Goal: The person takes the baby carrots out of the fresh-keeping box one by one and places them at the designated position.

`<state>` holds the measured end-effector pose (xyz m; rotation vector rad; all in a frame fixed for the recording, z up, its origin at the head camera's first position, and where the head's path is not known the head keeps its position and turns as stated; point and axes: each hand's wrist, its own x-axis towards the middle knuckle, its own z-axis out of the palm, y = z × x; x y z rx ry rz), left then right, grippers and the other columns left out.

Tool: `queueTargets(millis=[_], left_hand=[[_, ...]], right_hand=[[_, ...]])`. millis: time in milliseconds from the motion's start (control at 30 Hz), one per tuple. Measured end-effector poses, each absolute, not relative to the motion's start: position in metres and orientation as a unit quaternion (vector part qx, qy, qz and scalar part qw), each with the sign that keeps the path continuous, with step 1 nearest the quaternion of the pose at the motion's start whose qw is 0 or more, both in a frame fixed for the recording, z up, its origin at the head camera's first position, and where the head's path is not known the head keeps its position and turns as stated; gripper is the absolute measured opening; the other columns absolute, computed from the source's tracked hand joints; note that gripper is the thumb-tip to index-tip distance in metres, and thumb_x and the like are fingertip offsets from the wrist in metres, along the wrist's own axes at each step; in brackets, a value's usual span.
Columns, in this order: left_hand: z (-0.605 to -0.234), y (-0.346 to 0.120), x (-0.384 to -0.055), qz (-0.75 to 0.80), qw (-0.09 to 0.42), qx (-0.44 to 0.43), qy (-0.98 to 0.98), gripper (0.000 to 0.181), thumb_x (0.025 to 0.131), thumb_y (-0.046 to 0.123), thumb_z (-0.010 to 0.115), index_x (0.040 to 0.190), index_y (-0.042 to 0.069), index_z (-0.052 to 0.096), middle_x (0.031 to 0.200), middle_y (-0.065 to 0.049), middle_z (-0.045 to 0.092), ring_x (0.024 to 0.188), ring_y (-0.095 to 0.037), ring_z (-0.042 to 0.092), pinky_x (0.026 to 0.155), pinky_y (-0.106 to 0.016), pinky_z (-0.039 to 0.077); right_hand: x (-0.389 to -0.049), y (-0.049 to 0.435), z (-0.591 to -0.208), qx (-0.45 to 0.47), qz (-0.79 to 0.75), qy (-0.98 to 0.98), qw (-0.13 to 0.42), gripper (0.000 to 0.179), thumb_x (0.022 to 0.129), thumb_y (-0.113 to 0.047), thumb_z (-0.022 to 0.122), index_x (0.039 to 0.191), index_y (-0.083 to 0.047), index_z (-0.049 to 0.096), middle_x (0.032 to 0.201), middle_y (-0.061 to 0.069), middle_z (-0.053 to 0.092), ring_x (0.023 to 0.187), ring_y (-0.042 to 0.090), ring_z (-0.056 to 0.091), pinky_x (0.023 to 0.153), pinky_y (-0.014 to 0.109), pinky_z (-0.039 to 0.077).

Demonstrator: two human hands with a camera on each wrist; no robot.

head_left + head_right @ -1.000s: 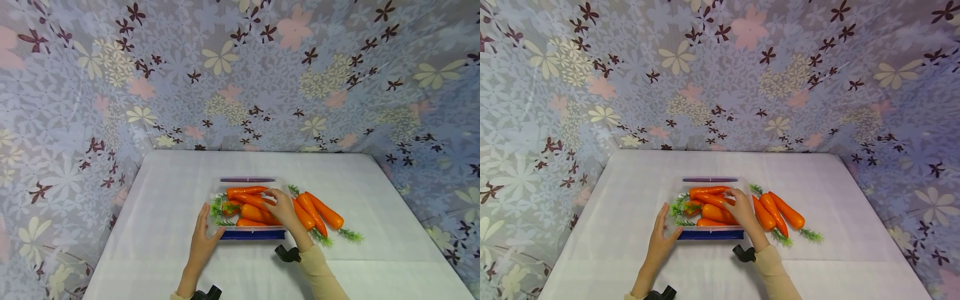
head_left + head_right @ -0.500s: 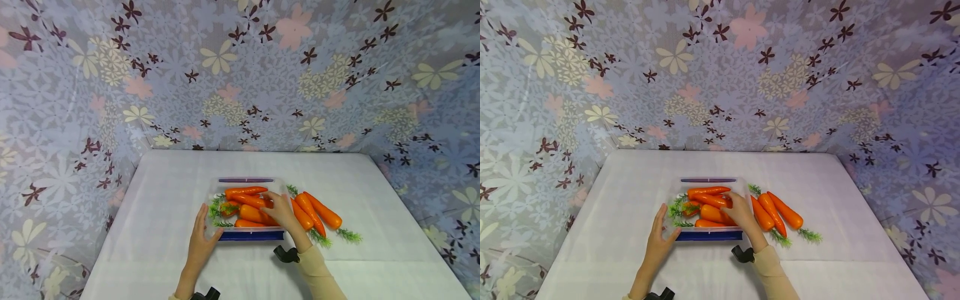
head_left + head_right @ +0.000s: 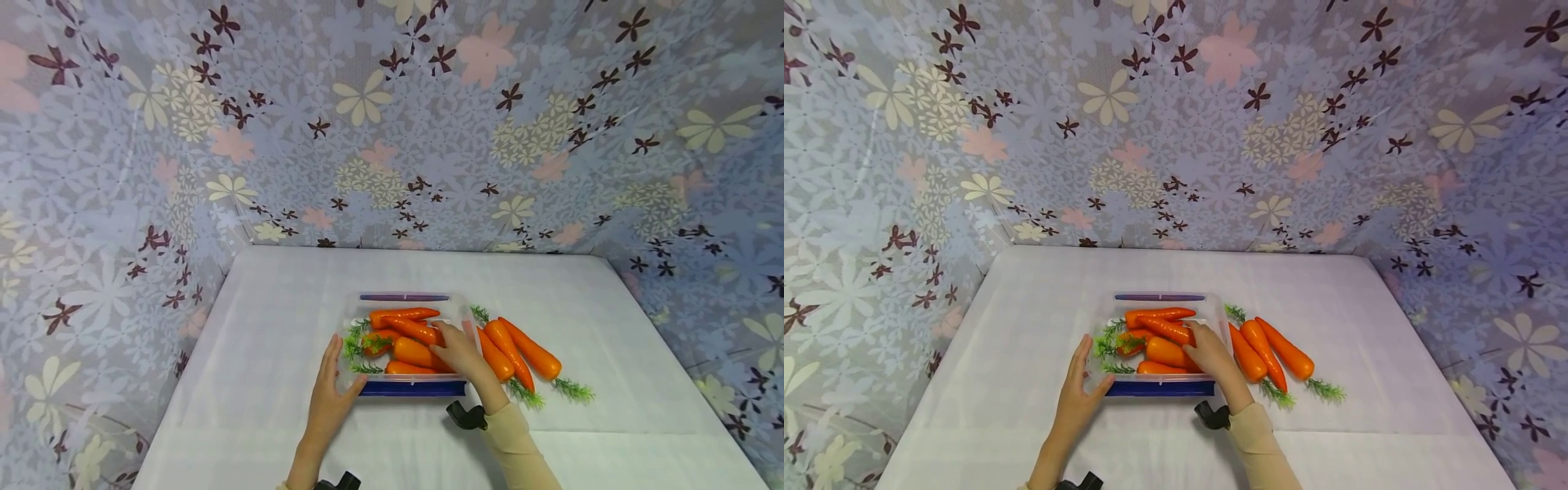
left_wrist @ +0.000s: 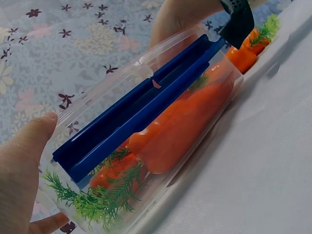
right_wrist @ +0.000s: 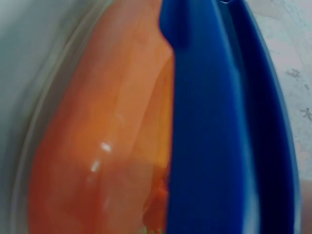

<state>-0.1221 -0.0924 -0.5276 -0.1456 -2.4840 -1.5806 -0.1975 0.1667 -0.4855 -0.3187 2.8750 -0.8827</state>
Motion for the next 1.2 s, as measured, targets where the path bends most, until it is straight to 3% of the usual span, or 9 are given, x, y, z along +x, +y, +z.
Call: queueTargets(millis=[367,633,733,833,900,1067,1200], left_hand=[[-0.527,-0.091,-0.12,-0.527,0.098,-0.044,-0.843,0.078,0.086,0.035,0.068,0.151,0.018,0.027,0.16,-0.001,0.022,0.142,-0.026,0.033,0.103,-0.048,0.045],[-0.527,-0.091,-0.12,-0.53,0.102,-0.05,-0.841,0.078,0.086,0.035,0.068,0.151,0.022,0.026,0.16,-0.001,0.022,0.142,-0.029,0.032,0.104,-0.051,0.044],[-0.528,-0.092,-0.121,-0.526,0.104,-0.052,-0.842,0.078,0.086,0.035,0.068,0.151,0.023,0.026,0.16,-0.001,0.023,0.143,-0.028,0.031,0.104,-0.049,0.044],[-0.528,-0.092,-0.121,-0.523,0.11,-0.055,-0.844,0.079,0.086,0.033,0.069,0.151,0.02,0.027,0.159,-0.003,0.024,0.142,-0.027,0.032,0.103,-0.048,0.045],[-0.529,-0.092,-0.121,-0.522,0.113,-0.056,-0.843,0.079,0.086,0.032,0.069,0.151,0.019,0.027,0.159,-0.005,0.024,0.142,-0.027,0.032,0.103,-0.048,0.045],[-0.528,-0.091,-0.12,-0.527,0.105,-0.055,-0.842,0.079,0.086,0.034,0.069,0.151,0.022,0.026,0.159,-0.005,0.023,0.143,-0.028,0.031,0.104,-0.049,0.043],[-0.528,-0.091,-0.121,-0.522,0.099,-0.05,-0.846,0.078,0.087,0.035,0.068,0.151,0.023,0.025,0.159,-0.005,0.023,0.143,-0.029,0.031,0.104,-0.05,0.043]], right_hand=[[-0.196,0.167,-0.482,-0.084,-0.262,0.961,0.029,0.048,0.083,-0.006,0.07,0.127,0.004,0.053,0.115,0.024,0.062,0.102,0.037,0.058,0.097,0.049,0.048],[-0.191,0.164,-0.478,-0.077,-0.325,0.943,-0.004,0.047,0.081,-0.013,0.074,0.123,0.001,0.059,0.118,0.02,0.064,0.103,0.031,0.06,0.099,0.049,0.047],[-0.19,0.163,-0.477,-0.081,-0.357,0.93,-0.021,0.045,0.078,-0.015,0.078,0.119,-0.001,0.063,0.114,0.016,0.066,0.088,0.024,0.059,0.082,0.04,0.055],[-0.19,0.163,-0.475,-0.078,-0.379,0.921,-0.039,0.044,0.075,-0.018,0.08,0.115,-0.006,0.066,0.109,0.013,0.069,0.077,0.018,0.054,0.067,0.027,0.051],[-0.189,0.163,-0.474,-0.07,-0.4,0.912,-0.051,0.044,0.075,-0.019,0.081,0.115,-0.007,0.067,0.108,0.012,0.069,0.076,0.016,0.053,0.063,0.022,0.047],[-0.18,0.165,-0.47,-0.058,-0.444,0.89,-0.091,0.047,0.073,-0.018,0.082,0.116,-0.007,0.066,0.108,0.012,0.068,0.087,0.02,0.056,0.072,0.024,0.05],[-0.176,0.164,-0.467,-0.077,-0.45,0.879,-0.138,0.045,0.071,-0.017,0.083,0.112,-0.007,0.068,0.103,0.011,0.07,0.086,0.019,0.058,0.072,0.024,0.05]])
